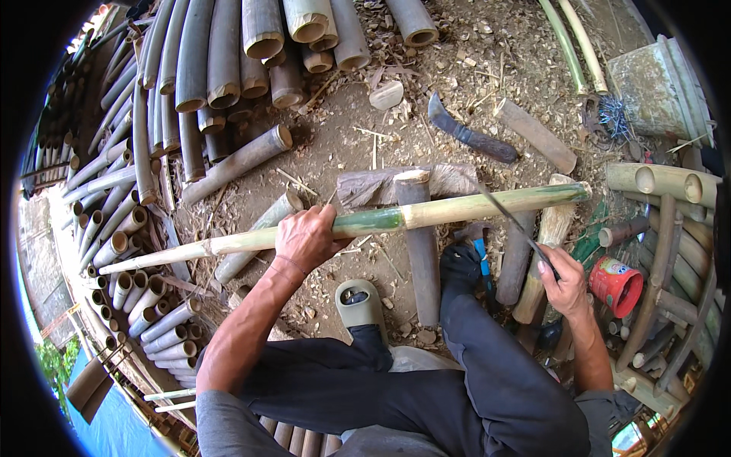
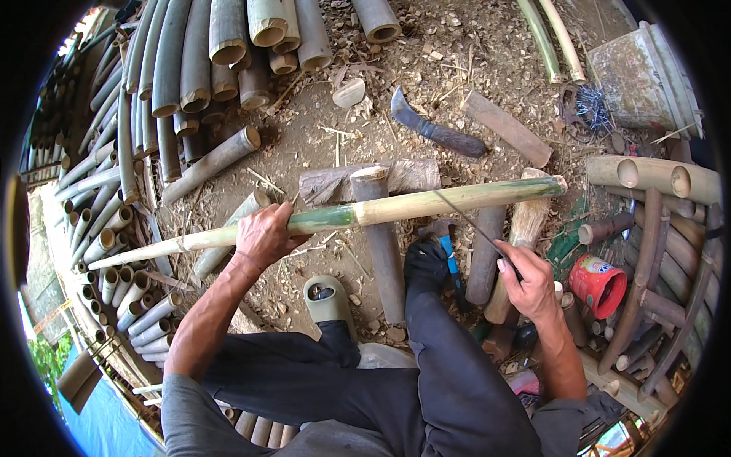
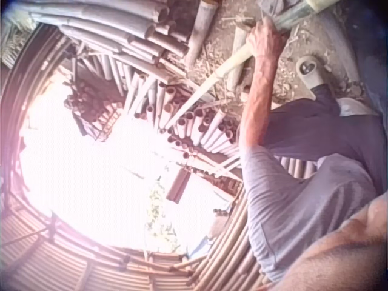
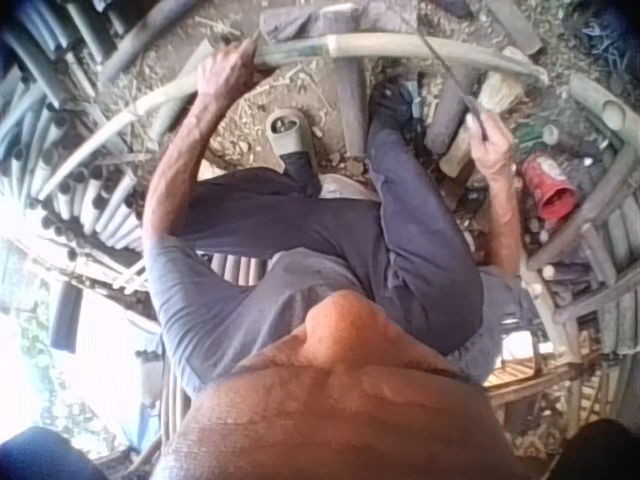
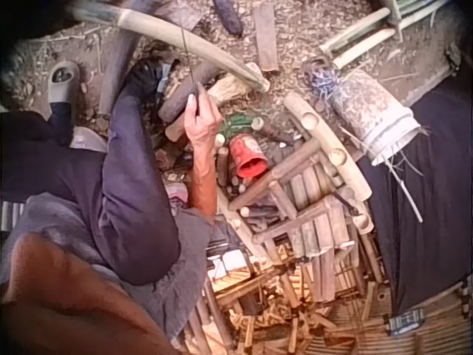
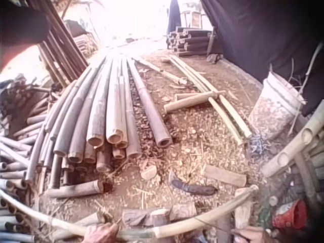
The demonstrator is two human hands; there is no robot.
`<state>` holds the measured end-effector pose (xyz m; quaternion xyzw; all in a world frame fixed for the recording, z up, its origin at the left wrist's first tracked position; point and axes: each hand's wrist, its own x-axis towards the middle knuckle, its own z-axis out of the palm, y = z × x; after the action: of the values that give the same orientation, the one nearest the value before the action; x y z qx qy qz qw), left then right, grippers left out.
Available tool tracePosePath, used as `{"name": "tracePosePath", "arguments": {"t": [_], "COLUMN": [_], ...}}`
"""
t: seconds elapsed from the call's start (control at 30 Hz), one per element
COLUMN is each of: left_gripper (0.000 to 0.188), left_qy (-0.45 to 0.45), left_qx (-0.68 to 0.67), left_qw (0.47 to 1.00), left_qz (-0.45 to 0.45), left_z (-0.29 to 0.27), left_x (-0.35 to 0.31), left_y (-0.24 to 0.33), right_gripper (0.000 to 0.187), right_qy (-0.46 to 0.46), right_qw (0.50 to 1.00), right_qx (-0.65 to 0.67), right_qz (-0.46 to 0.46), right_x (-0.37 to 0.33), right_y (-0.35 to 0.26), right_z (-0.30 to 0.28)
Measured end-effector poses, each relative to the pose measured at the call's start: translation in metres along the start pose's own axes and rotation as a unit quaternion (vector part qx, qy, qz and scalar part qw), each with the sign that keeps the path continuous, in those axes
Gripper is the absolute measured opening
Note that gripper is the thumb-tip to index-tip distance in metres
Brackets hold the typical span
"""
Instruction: The person selects a long bamboo pole and cuts a short segment from it using a hand saw. They then use a wooden mallet and a knife to split the segment and remove the inner pith. Finally, they use a chisel to smooth the interior surface of the bamboo piece.
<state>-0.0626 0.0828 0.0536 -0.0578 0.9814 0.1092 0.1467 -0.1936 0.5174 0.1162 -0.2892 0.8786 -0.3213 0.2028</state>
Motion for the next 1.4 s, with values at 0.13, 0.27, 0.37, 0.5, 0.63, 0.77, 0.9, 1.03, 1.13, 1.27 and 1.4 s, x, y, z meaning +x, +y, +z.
{"name": "tracePosePath", "arguments": {"t": [0.13, 0.27, 0.37, 0.5, 0.63, 0.77, 0.9, 1.03, 1.13, 1.27, 1.4], "left_gripper": [0.047, 0.047, 0.046, 0.044, 0.044, 0.044, 0.045, 0.045, 0.046, 0.045, 0.044], "left_qy": [-0.003, 0.007, 0.006, -0.019, -0.019, -0.022, -0.023, -0.026, -0.016, -0.007, 0.014], "left_qx": [0.002, -0.002, -0.001, 0.006, 0.005, 0.009, 0.012, 0.013, 0.007, 0.002, 0.004], "left_qw": [1.0, 1.0, 1.0, 1.0, 1.0, 1.0, 1.0, 0.999, 1.0, 1.0, 1.0], "left_qz": [-0.005, 0.0, 0.003, -0.006, -0.005, -0.006, -0.008, -0.017, -0.019, -0.011, 0.003], "left_z": [0.001, 0.003, 0.002, -0.001, -0.001, -0.001, -0.001, 0.0, 0.003, 0.005, 0.005], "left_x": [0.001, 0.001, 0.0, 0.003, 0.003, 0.003, 0.003, 0.003, 0.003, 0.001, 0.0], "left_y": [0.0, 0.0, -0.001, 0.0, 0.0, 0.0, 0.0, 0.001, 0.0, 0.0, 0.0], "right_gripper": [0.038, 0.033, 0.029, 0.03, 0.031, 0.031, 0.032, 0.027, 0.024, 0.025, 0.033], "right_qy": [-0.064, -0.136, -0.143, -0.146, -0.145, -0.141, -0.135, -0.139, -0.143, -0.142, -0.156], "right_qw": [0.987, 0.951, 0.931, 0.918, 0.915, 0.919, 0.919, 0.914, 0.91, 0.91, 0.911], "right_qx": [-0.114, -0.202, -0.257, -0.292, -0.313, -0.311, -0.319, -0.338, -0.354, -0.362, -0.367], "right_qz": [-0.096, -0.193, -0.217, -0.226, -0.208, -0.196, -0.187, -0.177, -0.161, -0.142, -0.104], "right_x": [0.021, 0.047, 0.067, 0.086, 0.088, 0.086, 0.083, 0.079, 0.071, 0.063, 0.046], "right_y": [0.001, 0.001, -0.009, -0.012, -0.013, -0.011, -0.011, -0.006, -0.007, -0.006, 0.008], "right_z": [-0.017, -0.025, -0.017, -0.01, -0.006, -0.003, -0.001, -0.01, -0.022, -0.039, -0.071]}}
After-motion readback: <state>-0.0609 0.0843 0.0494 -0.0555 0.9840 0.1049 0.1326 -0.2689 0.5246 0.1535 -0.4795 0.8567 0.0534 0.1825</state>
